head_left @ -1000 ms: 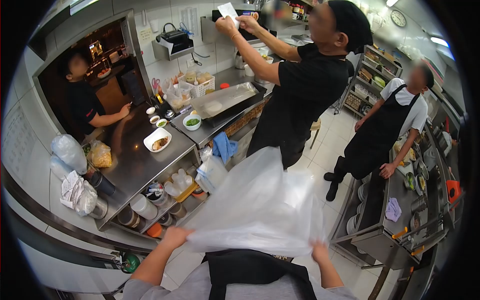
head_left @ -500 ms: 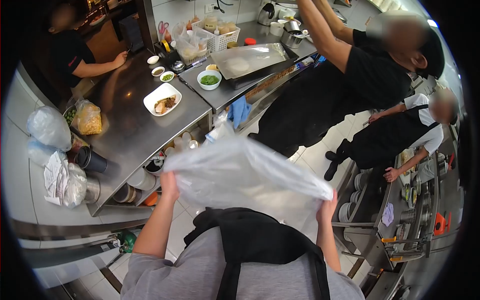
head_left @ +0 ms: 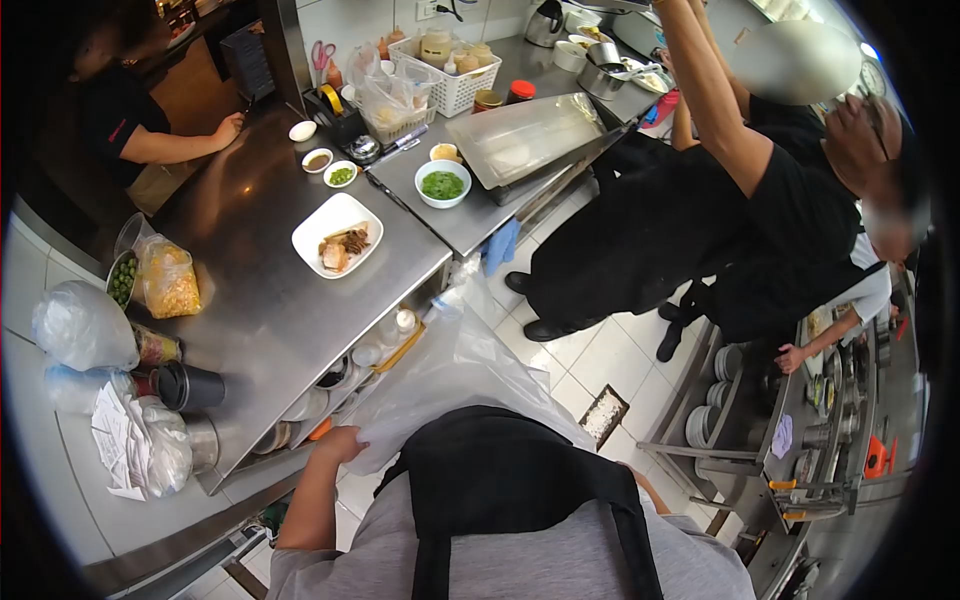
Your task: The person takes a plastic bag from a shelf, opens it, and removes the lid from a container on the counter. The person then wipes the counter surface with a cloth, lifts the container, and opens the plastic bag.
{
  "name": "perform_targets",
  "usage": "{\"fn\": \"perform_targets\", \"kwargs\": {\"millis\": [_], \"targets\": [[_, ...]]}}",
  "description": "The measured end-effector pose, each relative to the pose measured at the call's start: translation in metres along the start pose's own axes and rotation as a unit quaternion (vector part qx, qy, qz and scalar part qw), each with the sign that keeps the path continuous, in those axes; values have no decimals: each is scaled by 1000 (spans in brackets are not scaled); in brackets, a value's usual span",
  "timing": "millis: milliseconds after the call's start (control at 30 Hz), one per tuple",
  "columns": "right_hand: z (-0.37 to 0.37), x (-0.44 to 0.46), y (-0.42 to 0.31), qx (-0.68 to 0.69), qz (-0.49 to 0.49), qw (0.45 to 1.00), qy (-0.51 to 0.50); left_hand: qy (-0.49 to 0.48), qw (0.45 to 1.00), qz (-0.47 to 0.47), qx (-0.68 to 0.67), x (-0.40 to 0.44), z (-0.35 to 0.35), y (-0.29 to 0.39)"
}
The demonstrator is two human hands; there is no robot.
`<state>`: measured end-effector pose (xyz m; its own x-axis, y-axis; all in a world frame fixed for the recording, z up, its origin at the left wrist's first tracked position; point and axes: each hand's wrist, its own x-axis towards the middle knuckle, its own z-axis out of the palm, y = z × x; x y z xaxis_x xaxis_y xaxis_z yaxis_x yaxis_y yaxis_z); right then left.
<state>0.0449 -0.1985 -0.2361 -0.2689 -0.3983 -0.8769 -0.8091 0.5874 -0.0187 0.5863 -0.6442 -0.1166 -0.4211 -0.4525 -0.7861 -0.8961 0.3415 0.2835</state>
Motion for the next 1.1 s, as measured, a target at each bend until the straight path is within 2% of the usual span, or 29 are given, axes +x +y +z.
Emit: {"fn": "perform_targets", "kwargs": {"millis": [67,100,133,167,200,233,300,367,433,500,567,633,700,767,833,867,1000,1067,1100], "targets": [[-52,24,-28,-87,-54,995,-18,40,999,-13,-9,-10,-36,17],[-110,0,-62,-89,56,994,-6,79,997,-21,-17,-19,-57,28],[-153,-6,-87,-112,27,993,28,77,997,-25,-17,-22,-70,31],[-185,8,-98,-127,-16,989,73,138,987,35,-70,-24,-81,34],[-240,-13,-139,-88,-54,985,140,197,968,95,-123,-28,-93,39],[-285,-29,-176,9,-114,966,233,194,969,92,-124,-37,-112,52],[-363,-41,-236,135,-315,866,364,186,962,43,-194,-57,-153,90],[-433,-51,-286,157,-348,829,408,208,956,58,-196,-59,-170,109],[-486,-30,-307,140,-381,767,496,228,952,72,-191,-50,-179,122],[-530,4,-314,270,-355,742,501,298,933,121,-161,-41,-183,131],[-573,37,-310,369,-307,712,512,283,942,89,-158,-36,-196,142],[-608,55,-302,416,-284,688,522,235,954,3,-184,-30,-208,151],[-636,53,-301,275,-289,675,620,247,952,-3,-183,-22,-211,155],[-659,42,-314,237,-301,692,611,261,946,-8,-192,-16,-214,161],[-673,40,-336,113,-371,708,590,267,944,-20,-191,-10,-216,169],[-678,41,-350,99,-416,703,568,275,943,-26,-186,-8,-218,172],[-697,45,-401,19,-428,708,561,272,943,-52,-184,-2,-224,185],[-706,57,-412,-69,-384,721,573,287,938,-63,-184,-1,-224,190],[-712,59,-412,-68,-384,721,573,288,938,-63,-182,-1,-225,192]]}}
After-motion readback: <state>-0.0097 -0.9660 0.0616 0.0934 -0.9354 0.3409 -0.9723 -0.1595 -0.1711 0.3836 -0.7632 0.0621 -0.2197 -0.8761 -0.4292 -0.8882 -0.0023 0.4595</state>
